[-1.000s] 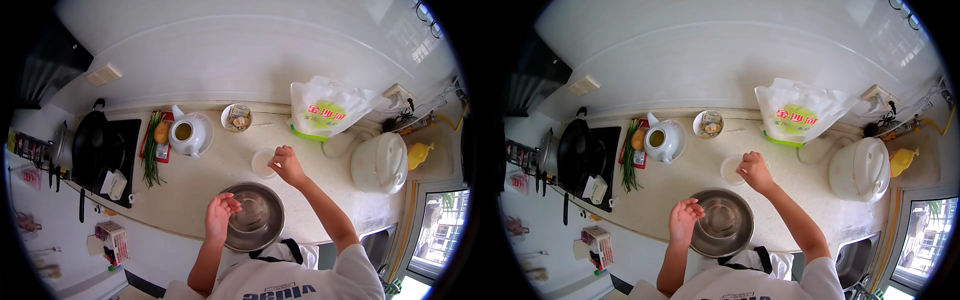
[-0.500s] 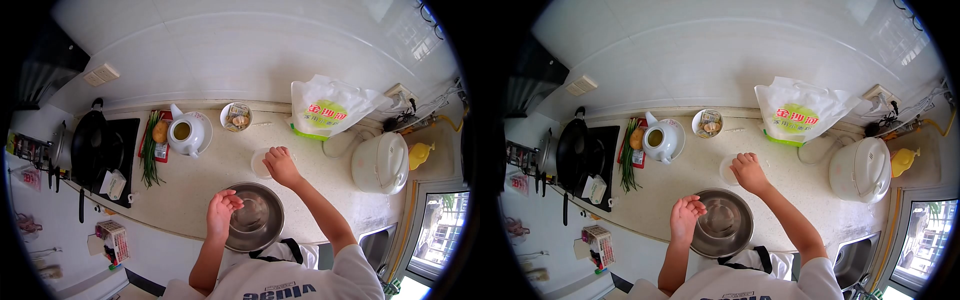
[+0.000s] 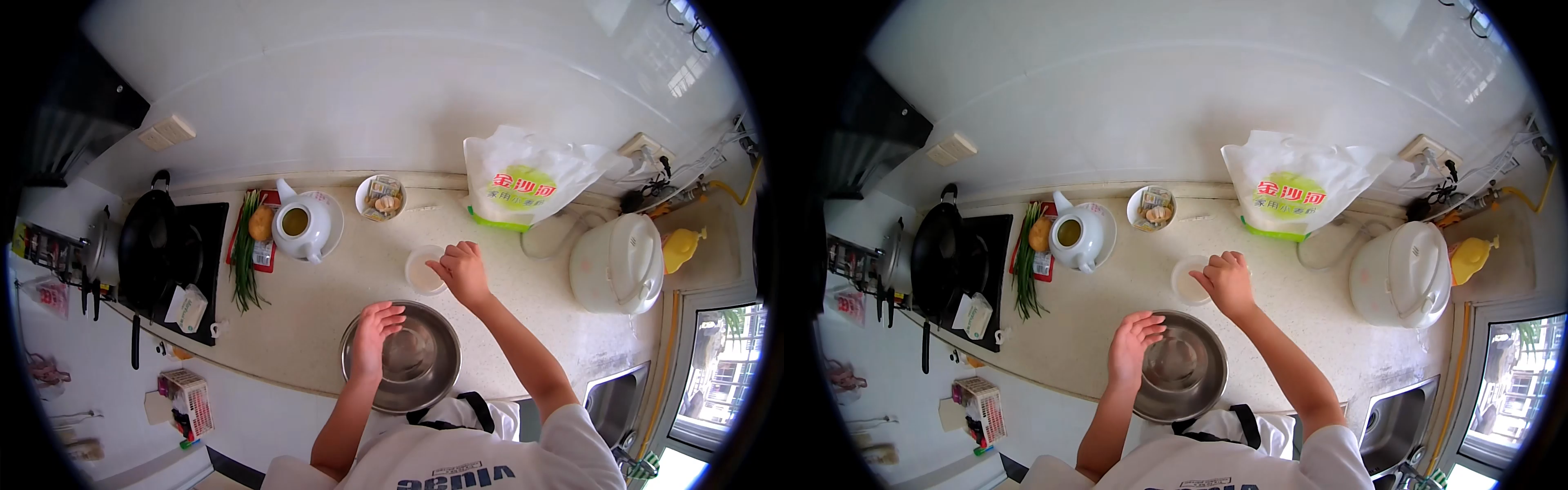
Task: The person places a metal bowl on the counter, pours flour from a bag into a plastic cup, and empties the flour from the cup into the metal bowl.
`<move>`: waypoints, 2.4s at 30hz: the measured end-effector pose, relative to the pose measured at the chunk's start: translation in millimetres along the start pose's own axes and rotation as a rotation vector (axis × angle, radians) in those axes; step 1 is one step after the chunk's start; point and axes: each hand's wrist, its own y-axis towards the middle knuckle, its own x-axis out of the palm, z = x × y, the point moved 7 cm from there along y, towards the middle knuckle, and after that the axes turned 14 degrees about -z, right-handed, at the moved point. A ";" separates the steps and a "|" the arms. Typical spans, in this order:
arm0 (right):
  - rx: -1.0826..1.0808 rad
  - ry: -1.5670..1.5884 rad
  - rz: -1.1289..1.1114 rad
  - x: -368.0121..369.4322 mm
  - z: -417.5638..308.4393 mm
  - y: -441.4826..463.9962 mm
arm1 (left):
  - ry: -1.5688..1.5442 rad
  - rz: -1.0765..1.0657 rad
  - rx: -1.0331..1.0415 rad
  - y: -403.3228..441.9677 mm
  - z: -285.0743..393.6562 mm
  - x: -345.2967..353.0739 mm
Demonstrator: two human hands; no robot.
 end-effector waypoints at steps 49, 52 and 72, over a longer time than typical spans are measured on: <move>0.586 0.191 0.890 -217.4 48.4 -258.2 | 1.545 -0.291 0.357 99.2 -63.1 136.3; 0.618 0.069 0.792 -230.8 25.8 -302.6 | 1.574 -0.306 0.274 90.6 -86.5 148.6; 0.539 -0.036 0.326 -219.2 -34.8 -268.7 | -0.479 -0.921 -0.612 -64.3 -266.5 250.2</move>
